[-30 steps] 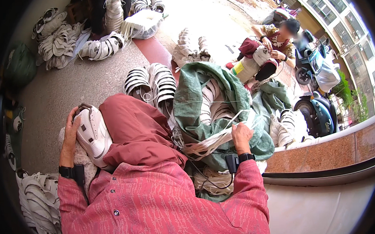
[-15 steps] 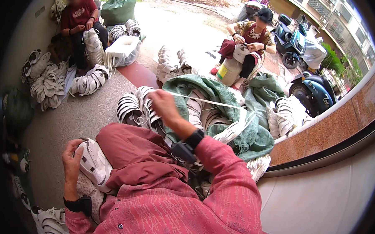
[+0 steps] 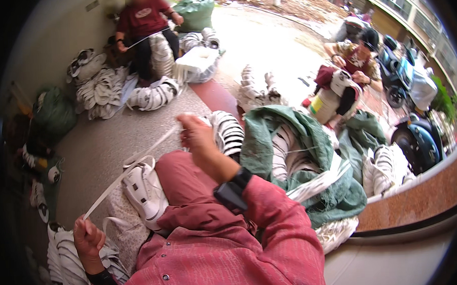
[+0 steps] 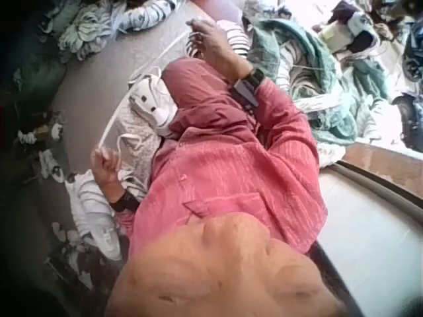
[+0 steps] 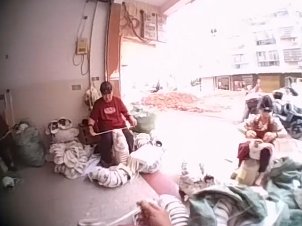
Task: The person is threading laces through the eyelets of shoe uppers.
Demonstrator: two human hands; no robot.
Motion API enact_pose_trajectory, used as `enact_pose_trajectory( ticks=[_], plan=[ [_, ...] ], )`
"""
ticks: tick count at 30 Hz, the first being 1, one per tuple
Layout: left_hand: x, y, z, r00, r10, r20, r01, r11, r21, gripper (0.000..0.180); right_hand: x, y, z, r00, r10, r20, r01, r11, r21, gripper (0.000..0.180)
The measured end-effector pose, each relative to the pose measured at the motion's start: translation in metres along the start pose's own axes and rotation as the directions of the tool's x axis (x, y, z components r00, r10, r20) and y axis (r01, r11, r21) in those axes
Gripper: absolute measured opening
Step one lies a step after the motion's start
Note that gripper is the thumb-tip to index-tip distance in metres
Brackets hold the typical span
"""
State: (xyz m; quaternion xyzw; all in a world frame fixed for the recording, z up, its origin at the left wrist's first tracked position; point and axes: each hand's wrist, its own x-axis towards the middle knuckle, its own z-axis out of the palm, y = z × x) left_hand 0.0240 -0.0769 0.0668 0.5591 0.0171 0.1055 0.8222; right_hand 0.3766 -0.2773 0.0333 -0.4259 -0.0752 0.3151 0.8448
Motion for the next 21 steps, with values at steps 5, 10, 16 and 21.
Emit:
enact_pose_trajectory(
  ticks=[5,10,16,21],
  plan=[
    [-0.071,0.004,-0.036,0.937,0.232,-0.259,-0.309,0.899,-0.31,0.045,0.012,0.002,-0.067,0.982,0.006,-0.187,0.01,0.996,0.085,0.016],
    [-0.072,0.009,-0.043,0.872,0.326,-0.366,-0.471,0.765,-0.439,0.039,0.022,0.015,-0.096,0.97,0.074,-0.231,-0.023,0.977,0.214,0.016],
    [-0.107,-0.001,-0.114,0.631,0.347,-0.694,-0.719,0.599,-0.353,0.031,0.044,0.0,-0.156,0.985,0.146,-0.09,-0.091,0.89,0.446,0.02],
    [-0.164,-0.04,-0.206,0.408,0.288,-0.866,-0.784,0.596,-0.171,0.024,0.048,-0.054,-0.239,0.941,0.081,-0.328,0.127,0.816,0.564,0.024]
  ],
)
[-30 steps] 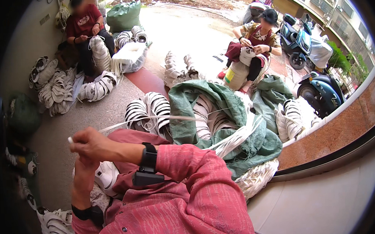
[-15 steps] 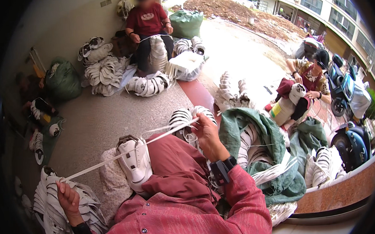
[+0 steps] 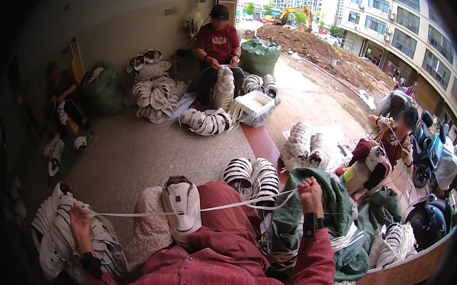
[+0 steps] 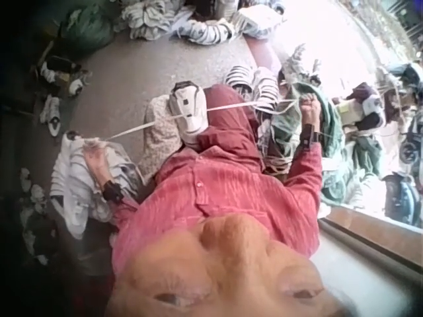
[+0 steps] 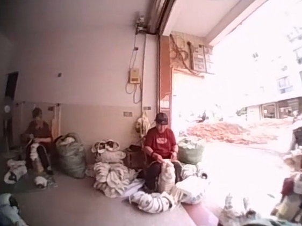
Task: The person is threading laces through the eyelets of shoe uppers.
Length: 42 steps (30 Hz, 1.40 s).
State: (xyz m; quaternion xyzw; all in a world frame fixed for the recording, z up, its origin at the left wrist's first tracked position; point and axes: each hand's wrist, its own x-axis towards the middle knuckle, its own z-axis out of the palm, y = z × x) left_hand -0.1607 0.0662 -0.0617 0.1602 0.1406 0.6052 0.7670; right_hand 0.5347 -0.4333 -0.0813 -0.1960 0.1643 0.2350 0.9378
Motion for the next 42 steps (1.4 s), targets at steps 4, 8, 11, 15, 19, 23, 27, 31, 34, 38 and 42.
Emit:
enact_pose_trajectory(
  ticks=[4,8,11,15,19,23,27,31,34,38,42],
  plan=[
    [0.021,0.03,-0.048,0.994,0.011,-0.108,-0.005,0.998,0.057,0.029,0.012,-0.089,-0.042,0.987,-0.159,0.026,0.161,0.98,-0.12,0.034],
    [0.037,0.043,-0.087,0.953,0.144,-0.266,-0.035,0.926,0.375,0.031,0.026,-0.17,-0.115,0.946,-0.131,0.298,0.107,0.99,0.095,0.032],
    [0.051,0.057,-0.119,0.96,0.172,-0.221,-0.063,0.901,0.429,0.036,0.024,-0.216,-0.157,0.933,-0.137,0.332,0.111,0.989,0.096,0.03],
    [0.073,0.073,-0.141,0.984,0.172,-0.044,-0.104,0.76,0.641,0.042,-0.009,-0.253,-0.189,0.913,-0.402,-0.064,0.406,0.911,0.075,0.029],
    [0.075,0.072,-0.129,0.949,0.261,-0.174,-0.036,0.64,0.767,0.054,-0.035,-0.272,-0.203,0.928,-0.345,0.141,0.318,0.931,0.18,0.035],
    [0.074,0.064,-0.11,0.956,0.268,-0.122,-0.083,0.644,0.761,0.054,-0.046,-0.293,-0.21,0.929,-0.328,0.173,0.288,0.931,0.223,0.032],
    [0.088,0.072,-0.103,0.987,0.161,0.015,-0.112,0.619,0.778,0.034,-0.054,-0.311,-0.206,0.869,-0.49,0.065,0.478,0.867,0.141,0.021],
    [0.111,0.085,-0.109,0.965,0.105,-0.24,0.08,0.755,0.651,0.033,-0.069,-0.322,-0.189,0.857,-0.515,0.008,0.515,0.857,-0.013,0.023],
    [0.119,0.093,-0.117,0.981,0.081,-0.174,0.054,0.755,0.653,0.032,-0.081,-0.32,-0.172,0.827,-0.541,-0.155,0.554,0.831,0.054,0.011],
    [0.126,0.078,-0.092,0.965,0.016,-0.261,0.142,0.805,0.576,0.034,-0.082,-0.292,-0.134,0.802,-0.589,-0.098,0.581,0.808,-0.097,0.012],
    [0.114,-0.015,-0.009,0.975,-0.131,-0.181,0.209,0.82,0.532,0.043,-0.04,-0.192,-0.049,0.902,-0.427,-0.059,0.388,0.864,-0.32,0.012]
  ],
)
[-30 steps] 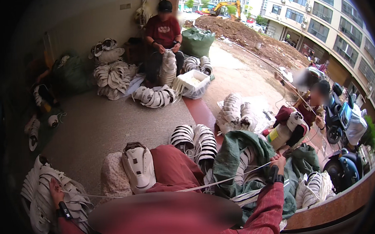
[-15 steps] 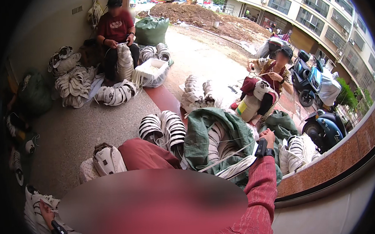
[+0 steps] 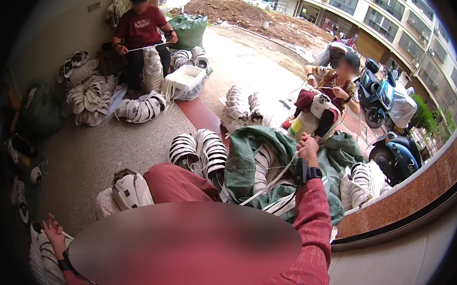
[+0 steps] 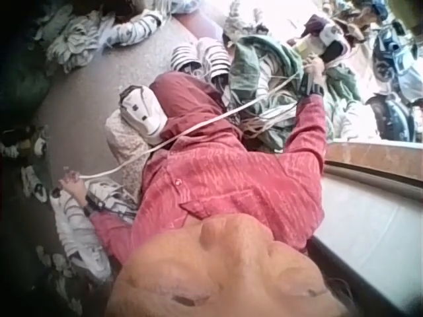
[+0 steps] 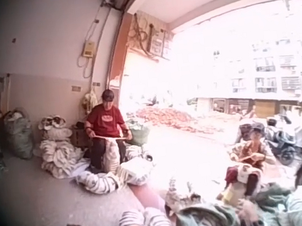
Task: The person is threading laces through the eyelets of shoe uppers.
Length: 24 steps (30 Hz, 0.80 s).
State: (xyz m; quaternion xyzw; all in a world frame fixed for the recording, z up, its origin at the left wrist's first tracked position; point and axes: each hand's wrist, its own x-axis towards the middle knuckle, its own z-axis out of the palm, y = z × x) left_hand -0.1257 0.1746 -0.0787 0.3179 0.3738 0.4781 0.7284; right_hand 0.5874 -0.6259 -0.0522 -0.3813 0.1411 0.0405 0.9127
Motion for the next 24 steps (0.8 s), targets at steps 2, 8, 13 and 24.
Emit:
enact_pose_trajectory(
  ticks=[2,8,13,24],
  plan=[
    [-0.016,-0.033,0.09,0.993,-0.086,0.083,0.077,0.991,0.114,0.045,-0.023,0.062,0.074,0.992,0.067,0.106,-0.03,0.95,-0.311,0.018],
    [-0.11,-0.138,0.279,0.855,0.022,0.518,-0.404,0.655,0.639,0.057,-0.169,0.26,0.235,0.733,0.424,0.532,-0.041,0.808,-0.587,0.02],
    [-0.125,-0.196,0.304,0.494,0.182,0.85,-0.867,0.032,0.497,0.039,-0.267,0.384,0.275,0.663,0.342,0.666,0.191,0.783,-0.592,0.02],
    [-0.112,-0.215,0.292,0.684,0.278,0.674,-0.729,0.285,0.622,0.03,-0.288,0.446,0.266,0.66,0.263,0.704,0.462,0.596,-0.656,0.023]
  ],
)
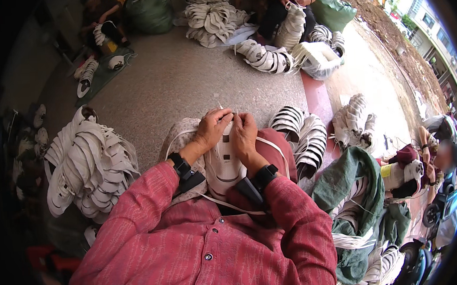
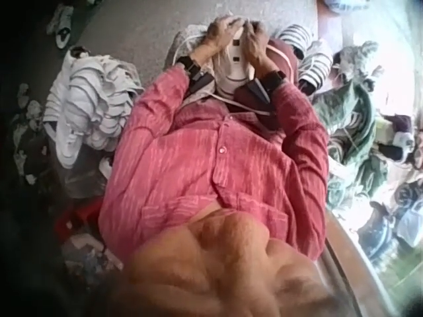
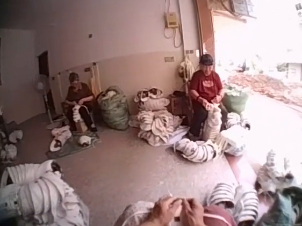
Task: The person is threading laces through the eyelets of shoe uppers.
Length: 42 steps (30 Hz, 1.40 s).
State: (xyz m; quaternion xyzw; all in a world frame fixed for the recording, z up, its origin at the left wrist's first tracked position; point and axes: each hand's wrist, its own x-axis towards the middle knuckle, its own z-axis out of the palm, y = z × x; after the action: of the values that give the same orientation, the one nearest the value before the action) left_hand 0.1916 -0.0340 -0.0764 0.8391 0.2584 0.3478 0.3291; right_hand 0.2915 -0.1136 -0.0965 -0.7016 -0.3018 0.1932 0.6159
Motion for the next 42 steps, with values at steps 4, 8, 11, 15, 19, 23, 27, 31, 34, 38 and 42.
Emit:
enact_pose_trajectory(
  ticks=[4,8,11,15,19,23,27,31,34,38,42],
  plan=[
    [-0.004,-0.002,-0.001,0.999,0.046,-0.013,-0.047,0.993,-0.11,0.026,-0.013,-0.002,-0.008,0.999,0.039,0.004,-0.039,0.995,0.091,0.019],
    [-0.004,0.003,-0.009,0.992,-0.101,0.07,0.116,0.956,-0.27,0.025,-0.01,-0.015,-0.038,0.955,0.229,0.188,-0.296,0.726,0.62,0.013],
    [-0.007,0.01,-0.038,0.963,-0.26,0.07,0.251,0.769,-0.587,0.025,-0.016,-0.026,-0.078,0.939,0.236,0.249,-0.339,0.751,0.567,0.015],
    [-0.022,0.02,-0.08,0.942,-0.236,0.238,0.335,0.661,-0.672,0.02,-0.054,-0.024,-0.1,0.937,0.13,0.323,-0.238,0.917,0.321,0.014],
    [-0.054,0.03,-0.079,0.757,-0.282,0.59,0.562,0.741,-0.367,0.014,-0.084,-0.018,-0.093,0.947,-0.059,0.317,0.034,0.996,0.083,0.011],
    [-0.071,0.031,-0.064,0.906,-0.051,0.419,0.2,0.926,-0.319,0.013,-0.093,-0.02,-0.08,0.887,-0.344,0.309,0.399,0.907,-0.135,0.011],
    [-0.076,0.027,-0.059,0.908,-0.061,0.414,0.22,0.911,-0.348,0.014,-0.1,-0.021,-0.074,0.884,-0.38,0.273,0.441,0.873,-0.211,0.006],
    [-0.08,0.026,-0.057,0.911,-0.064,0.408,0.214,0.917,-0.336,0.016,-0.103,-0.021,-0.071,0.866,-0.425,0.265,0.485,0.843,-0.233,0.006],
    [-0.081,0.025,-0.056,0.912,-0.067,0.405,0.222,0.91,-0.35,0.015,-0.103,-0.02,-0.069,0.867,-0.422,0.264,0.481,0.848,-0.224,0.006],
    [-0.081,0.025,-0.056,0.931,-0.016,0.365,0.145,0.933,-0.329,0.014,-0.103,-0.021,-0.068,0.867,-0.413,0.28,0.483,0.835,-0.264,0.008],
    [-0.081,0.025,-0.055,0.922,-0.06,0.382,0.199,0.921,-0.336,0.014,-0.103,-0.022,-0.068,0.852,-0.408,0.327,0.499,0.822,-0.275,0.007]
  ],
)
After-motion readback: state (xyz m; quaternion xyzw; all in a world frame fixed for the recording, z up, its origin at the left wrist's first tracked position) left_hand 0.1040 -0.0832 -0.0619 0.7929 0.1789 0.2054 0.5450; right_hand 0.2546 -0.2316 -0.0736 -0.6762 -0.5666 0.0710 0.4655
